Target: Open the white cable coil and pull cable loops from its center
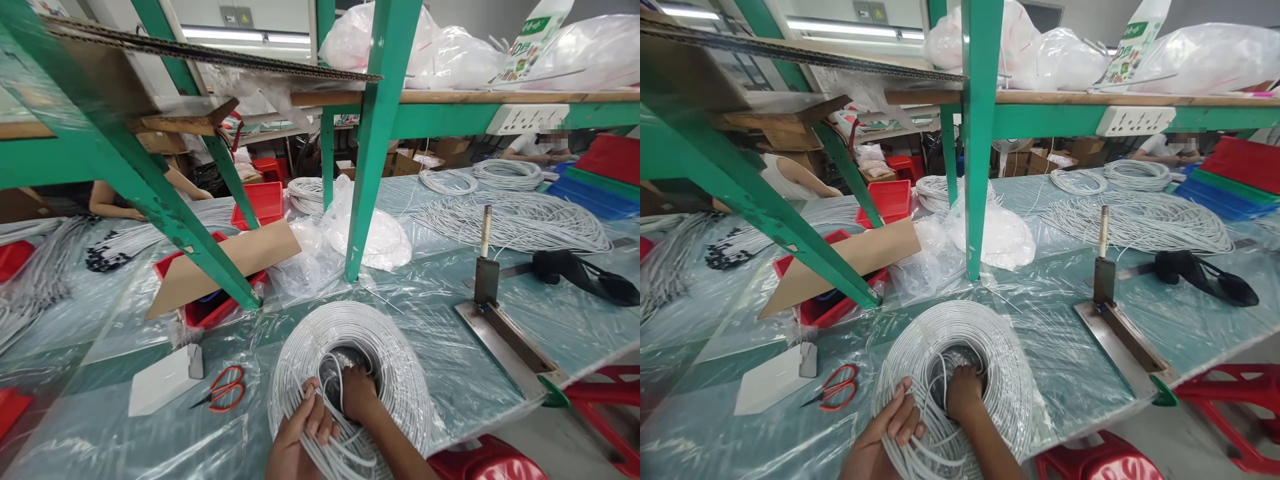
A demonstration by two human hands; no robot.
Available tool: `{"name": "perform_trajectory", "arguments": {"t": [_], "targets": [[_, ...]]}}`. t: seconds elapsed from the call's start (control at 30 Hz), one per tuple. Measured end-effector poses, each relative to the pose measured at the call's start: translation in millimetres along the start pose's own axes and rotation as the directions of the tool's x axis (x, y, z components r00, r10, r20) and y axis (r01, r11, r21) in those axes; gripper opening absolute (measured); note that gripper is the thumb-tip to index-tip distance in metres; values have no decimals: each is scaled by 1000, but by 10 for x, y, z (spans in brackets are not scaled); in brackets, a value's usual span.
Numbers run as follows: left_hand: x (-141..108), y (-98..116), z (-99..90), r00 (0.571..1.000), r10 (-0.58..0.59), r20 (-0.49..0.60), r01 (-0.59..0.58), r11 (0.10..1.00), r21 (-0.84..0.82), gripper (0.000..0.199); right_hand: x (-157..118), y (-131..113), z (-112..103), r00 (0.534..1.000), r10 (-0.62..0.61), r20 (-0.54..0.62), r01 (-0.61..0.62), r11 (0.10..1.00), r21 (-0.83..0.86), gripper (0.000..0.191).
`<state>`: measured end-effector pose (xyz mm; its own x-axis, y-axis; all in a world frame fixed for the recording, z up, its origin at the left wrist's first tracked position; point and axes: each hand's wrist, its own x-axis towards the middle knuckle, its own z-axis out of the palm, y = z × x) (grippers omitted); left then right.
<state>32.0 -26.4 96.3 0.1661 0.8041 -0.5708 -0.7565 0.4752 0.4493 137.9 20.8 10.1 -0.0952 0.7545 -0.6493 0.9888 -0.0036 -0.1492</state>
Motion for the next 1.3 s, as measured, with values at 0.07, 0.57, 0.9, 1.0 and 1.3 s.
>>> {"name": "perform_trajectory", "arguments": {"t": [0.07,0.57,0.9,1.0,1.3], "targets": [[14,6,-5,1000,-11,6,11,1000,7,17,-52,-7,-18,999,-20,31,20,1000,-12,49],[56,-8,30,1000,-24,8,24,999,-21,25,-80,-66,-100,1000,-1,16,1,999,-44,49],[52,3,86,999,-20,-38,20,1000,7,26,16,64,-134,987,62,-145,-39,986,161,50],[48,3,100,999,-12,-33,12,1000,-9,24,-16,210,-221,975,37,-221,16,972,236,47],[45,-1,122,999,-11,-50,10,1000,-26,29,-355,552,-250,653,-171,-738,526,803,279,29]]}}
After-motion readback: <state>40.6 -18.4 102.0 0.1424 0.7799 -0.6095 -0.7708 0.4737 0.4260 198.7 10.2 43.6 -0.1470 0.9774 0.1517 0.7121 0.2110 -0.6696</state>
